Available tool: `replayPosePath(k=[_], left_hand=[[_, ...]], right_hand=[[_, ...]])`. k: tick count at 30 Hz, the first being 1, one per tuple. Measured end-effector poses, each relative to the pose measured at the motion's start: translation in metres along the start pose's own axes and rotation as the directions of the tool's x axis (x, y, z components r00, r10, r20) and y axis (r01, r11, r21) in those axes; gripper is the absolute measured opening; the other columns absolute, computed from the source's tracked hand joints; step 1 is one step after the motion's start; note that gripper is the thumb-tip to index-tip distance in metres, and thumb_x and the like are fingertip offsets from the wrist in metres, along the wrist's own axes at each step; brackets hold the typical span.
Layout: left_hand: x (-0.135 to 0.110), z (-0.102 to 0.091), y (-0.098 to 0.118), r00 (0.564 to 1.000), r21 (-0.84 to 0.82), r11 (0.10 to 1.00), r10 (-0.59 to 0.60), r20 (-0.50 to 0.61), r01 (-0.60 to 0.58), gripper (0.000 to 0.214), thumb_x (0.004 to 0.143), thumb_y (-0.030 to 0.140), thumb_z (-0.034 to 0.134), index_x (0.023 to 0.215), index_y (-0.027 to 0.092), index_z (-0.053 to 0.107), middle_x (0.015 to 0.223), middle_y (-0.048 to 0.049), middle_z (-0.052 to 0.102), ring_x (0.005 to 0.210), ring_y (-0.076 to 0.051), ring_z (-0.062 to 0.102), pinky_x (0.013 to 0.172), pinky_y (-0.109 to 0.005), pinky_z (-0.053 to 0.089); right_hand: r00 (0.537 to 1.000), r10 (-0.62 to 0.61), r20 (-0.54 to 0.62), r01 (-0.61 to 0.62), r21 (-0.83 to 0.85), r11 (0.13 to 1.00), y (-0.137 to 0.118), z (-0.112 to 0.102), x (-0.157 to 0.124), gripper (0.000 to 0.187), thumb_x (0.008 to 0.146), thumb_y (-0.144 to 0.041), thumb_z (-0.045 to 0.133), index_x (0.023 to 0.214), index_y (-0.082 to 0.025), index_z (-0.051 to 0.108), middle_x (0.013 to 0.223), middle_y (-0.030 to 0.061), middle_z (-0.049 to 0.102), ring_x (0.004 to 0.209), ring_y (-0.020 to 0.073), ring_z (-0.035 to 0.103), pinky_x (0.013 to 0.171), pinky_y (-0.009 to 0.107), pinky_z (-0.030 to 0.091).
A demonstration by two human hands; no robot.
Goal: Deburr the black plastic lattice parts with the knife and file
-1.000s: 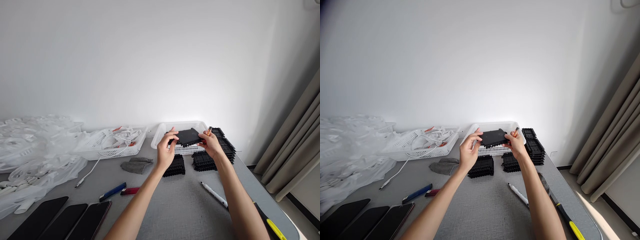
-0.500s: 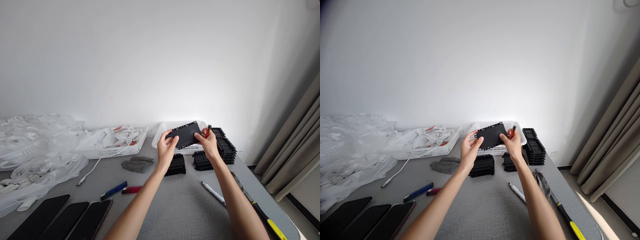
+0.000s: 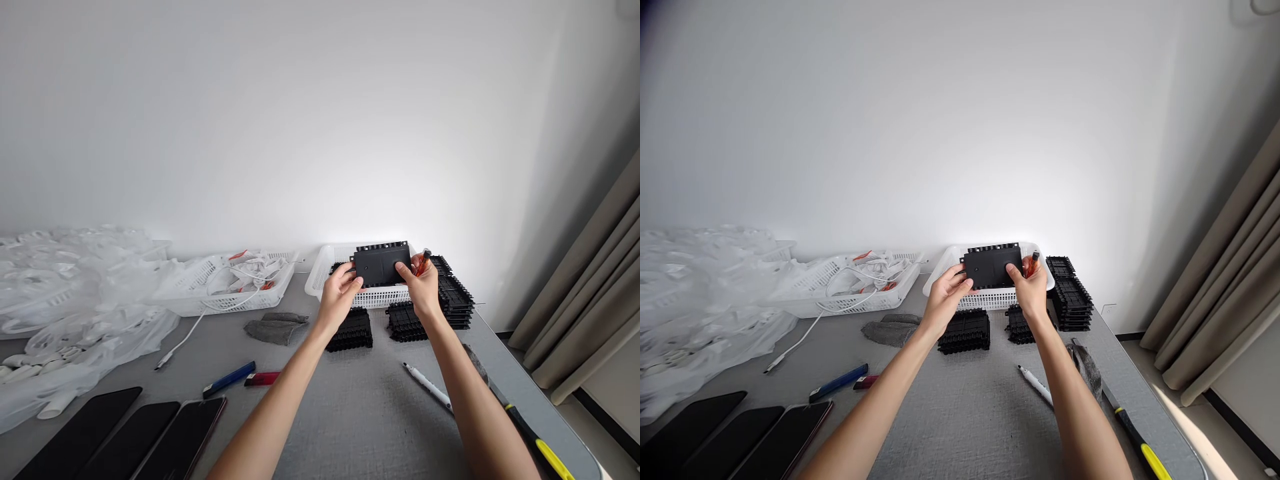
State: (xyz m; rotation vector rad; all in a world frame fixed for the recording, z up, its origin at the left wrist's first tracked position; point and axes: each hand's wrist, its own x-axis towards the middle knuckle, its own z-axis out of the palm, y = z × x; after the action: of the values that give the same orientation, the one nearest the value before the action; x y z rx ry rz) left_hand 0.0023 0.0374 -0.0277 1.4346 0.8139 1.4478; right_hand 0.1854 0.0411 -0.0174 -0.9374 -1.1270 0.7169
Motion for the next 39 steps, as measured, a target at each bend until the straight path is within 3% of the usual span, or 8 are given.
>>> replayPosePath(k=[10, 13, 15, 17, 20, 25, 33, 39], left_hand=[[0.000, -0.003, 0.003, 0.998, 0.000, 0.999, 0.036, -0.045, -0.036, 0.054, 0.076, 0.046, 0.078, 0.116, 0.018, 0.055, 0.094, -0.0079, 0.075, 0.088, -0.023, 0.073, 0.087, -0.044, 0.062], [0.000, -0.003, 0.004, 0.996, 0.003, 0.998, 0.059, -0.066, -0.059, 0.054, 0.075, 0.046, 0.078, 0.117, 0.018, 0.055, 0.093, -0.0079, 0.075, 0.091, -0.024, 0.073, 0.088, -0.045, 0.061], [0.001, -0.003, 0.005, 0.994, 0.002, 0.997, 0.077, -0.081, -0.077, 0.055, 0.075, 0.046, 0.078, 0.117, 0.019, 0.055, 0.093, -0.0079, 0.076, 0.092, -0.025, 0.073, 0.089, -0.044, 0.060], [0.001, -0.003, 0.005, 0.991, 0.012, 0.995, 0.096, -0.092, -0.095, 0.055, 0.076, 0.046, 0.078, 0.117, 0.018, 0.055, 0.094, -0.0082, 0.076, 0.092, -0.024, 0.073, 0.090, -0.043, 0.060], [0.001, -0.003, 0.004, 0.987, 0.043, 0.991, 0.133, -0.088, -0.129, 0.053, 0.078, 0.045, 0.076, 0.118, 0.018, 0.055, 0.096, -0.0091, 0.076, 0.092, -0.024, 0.074, 0.091, -0.043, 0.059], [0.001, -0.005, 0.001, 0.978, 0.113, 0.975, 0.200, -0.057, -0.193, 0.052, 0.081, 0.046, 0.072, 0.121, 0.016, 0.055, 0.102, -0.0121, 0.076, 0.096, -0.025, 0.074, 0.093, -0.041, 0.057], [-0.004, 0.001, 0.006, 0.972, 0.207, 0.951, 0.236, -0.013, -0.228, 0.048, 0.085, 0.046, 0.068, 0.121, 0.016, 0.056, 0.106, -0.0143, 0.076, 0.098, -0.025, 0.074, 0.085, -0.033, 0.057], [-0.006, 0.002, 0.008, 0.969, 0.229, 0.943, 0.248, 0.003, -0.242, 0.044, 0.087, 0.043, 0.066, 0.120, 0.016, 0.055, 0.106, -0.0138, 0.076, 0.098, -0.025, 0.074, 0.086, -0.033, 0.057]], right_hand=[[0.988, -0.095, -0.121, 0.047, -0.351, 0.935, -0.026, -0.006, -0.012, 0.037, 0.095, -0.055, 0.045, 0.073, -0.025, 0.037, 0.071, -0.0014, 0.043, 0.064, 0.0173, 0.036, 0.060, 0.031, 0.028], [0.993, -0.081, -0.081, 0.049, -0.343, 0.938, -0.034, -0.011, -0.013, 0.038, 0.097, -0.052, 0.039, 0.070, -0.025, 0.037, 0.068, -0.0007, 0.042, 0.062, 0.0175, 0.036, 0.057, 0.031, 0.026], [0.999, 0.039, 0.016, -0.034, -0.227, 0.973, -0.036, -0.010, -0.013, 0.037, 0.095, -0.050, 0.038, 0.068, -0.025, 0.034, 0.064, -0.0022, 0.034, 0.057, 0.0156, 0.030, 0.053, 0.030, 0.022], [0.959, 0.218, 0.182, -0.210, -0.063, 0.976, -0.035, -0.003, -0.014, 0.036, 0.092, -0.048, 0.038, 0.066, -0.024, 0.032, 0.062, -0.0040, 0.027, 0.053, 0.0135, 0.022, 0.050, 0.028, 0.016], [0.806, 0.405, 0.431, -0.483, 0.083, 0.872, -0.027, 0.014, -0.018, 0.032, 0.086, -0.047, 0.040, 0.065, -0.023, 0.035, 0.058, -0.0055, 0.025, 0.051, 0.0113, 0.018, 0.047, 0.026, 0.013], [0.641, 0.504, 0.579, -0.665, 0.091, 0.741, -0.017, 0.036, -0.026, 0.029, 0.079, -0.045, 0.040, 0.061, -0.022, 0.036, 0.054, -0.0059, 0.026, 0.047, 0.0099, 0.020, 0.044, 0.024, 0.015], [0.593, 0.526, 0.610, -0.717, 0.102, 0.690, -0.014, 0.040, -0.028, 0.026, 0.077, -0.043, 0.039, 0.061, -0.023, 0.035, 0.053, -0.0058, 0.027, 0.047, 0.0096, 0.018, 0.044, 0.023, 0.013], [0.604, 0.525, 0.599, -0.719, 0.125, 0.684, -0.013, 0.042, -0.029, 0.025, 0.075, -0.044, 0.041, 0.062, -0.023, 0.036, 0.053, -0.0060, 0.027, 0.047, 0.0098, 0.017, 0.043, 0.022, 0.013]])
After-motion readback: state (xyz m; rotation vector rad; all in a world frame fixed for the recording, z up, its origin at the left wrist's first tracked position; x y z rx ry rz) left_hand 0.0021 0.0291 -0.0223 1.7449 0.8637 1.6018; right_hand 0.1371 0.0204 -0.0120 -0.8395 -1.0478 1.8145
